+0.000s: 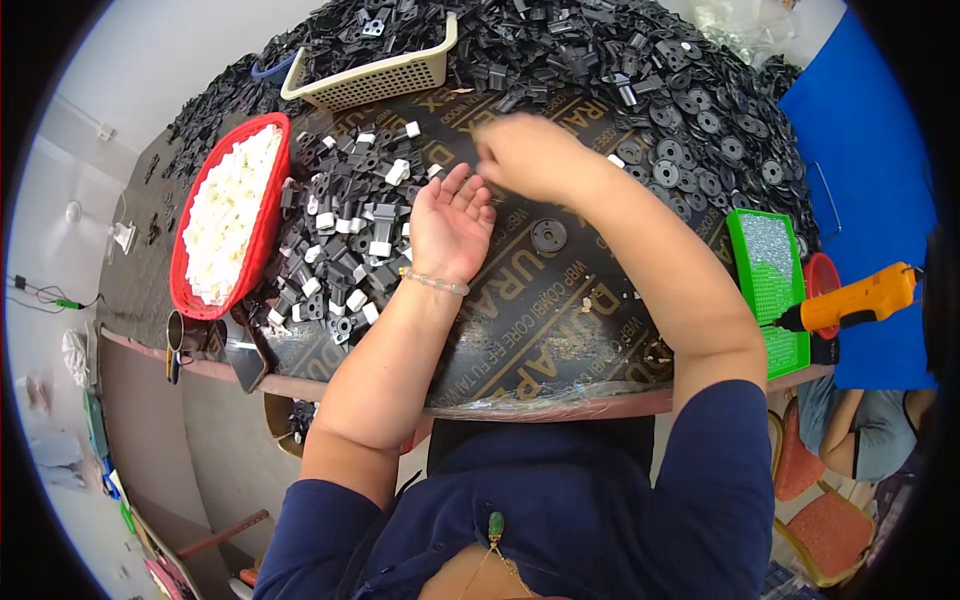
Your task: Assembling small black plastic components by inserting white plastic pieces and circular parts.
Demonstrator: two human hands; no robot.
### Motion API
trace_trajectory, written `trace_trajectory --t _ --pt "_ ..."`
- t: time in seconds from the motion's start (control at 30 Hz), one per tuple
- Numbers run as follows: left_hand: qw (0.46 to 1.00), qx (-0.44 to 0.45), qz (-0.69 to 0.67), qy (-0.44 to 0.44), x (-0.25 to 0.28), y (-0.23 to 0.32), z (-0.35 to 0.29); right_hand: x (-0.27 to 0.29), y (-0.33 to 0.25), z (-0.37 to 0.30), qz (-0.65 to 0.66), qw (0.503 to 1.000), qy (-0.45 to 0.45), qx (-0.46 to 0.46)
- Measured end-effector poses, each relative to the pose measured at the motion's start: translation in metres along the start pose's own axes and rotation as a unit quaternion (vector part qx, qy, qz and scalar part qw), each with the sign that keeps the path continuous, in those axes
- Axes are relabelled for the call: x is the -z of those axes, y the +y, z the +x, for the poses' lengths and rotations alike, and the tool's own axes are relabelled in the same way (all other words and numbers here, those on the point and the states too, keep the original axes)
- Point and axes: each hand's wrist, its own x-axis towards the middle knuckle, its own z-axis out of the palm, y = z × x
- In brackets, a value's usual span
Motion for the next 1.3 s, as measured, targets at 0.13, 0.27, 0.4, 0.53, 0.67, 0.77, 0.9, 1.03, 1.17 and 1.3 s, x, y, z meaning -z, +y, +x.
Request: trace_trajectory --t 0.13,0.27,0.4,0.53,0.67,0.77,0.9,1.03,1.17,1.3 --pt "0.997 -0.046 0.055 -0.021 -0.005 -0.009 -0.012 -0.015 0.006 -0.084 -0.014 0.992 -0.105 -0.07" --pt "0.934 -0.269 0.157 -0.177 -0.039 -0.012 -0.057 -0.004 0.035 -0.114 0.023 0.997 -0.04 -0.067" --pt "0.829 -0.333 0.167 -0.417 -0.065 -0.001 -0.135 0.055 0.09 -0.132 -0.21 0.918 0.132 -0.31" --pt "0.754 -0.414 0.127 -0.494 -0.087 0.004 -0.193 0.074 0.151 -0.14 -0.2 0.873 0.235 -0.377" --pt "0.623 -0.412 0.154 -0.647 -0.055 0.045 -0.211 0.047 0.153 -0.085 -0.112 0.937 0.206 -0.259" --pt "0.733 -0.355 0.1 -0.571 -0.061 0.025 -0.227 0.026 0.158 -0.064 -0.157 0.948 0.108 -0.256" --pt "0.751 -0.317 0.124 -0.566 -0.065 0.027 -0.241 0.011 0.182 -0.059 -0.263 0.945 0.067 -0.181" --pt "0.759 -0.278 0.161 -0.567 -0.09 0.019 -0.233 0.008 0.194 -0.057 -0.3 0.942 0.049 -0.143" --pt "0.709 -0.441 0.137 -0.534 -0.06 0.028 -0.234 0.005 0.166 -0.042 -0.176 0.962 0.199 -0.071" --pt "0.708 -0.475 0.017 -0.523 -0.074 0.008 -0.225 -0.017 0.144 -0.005 -0.025 0.98 0.196 0.022"
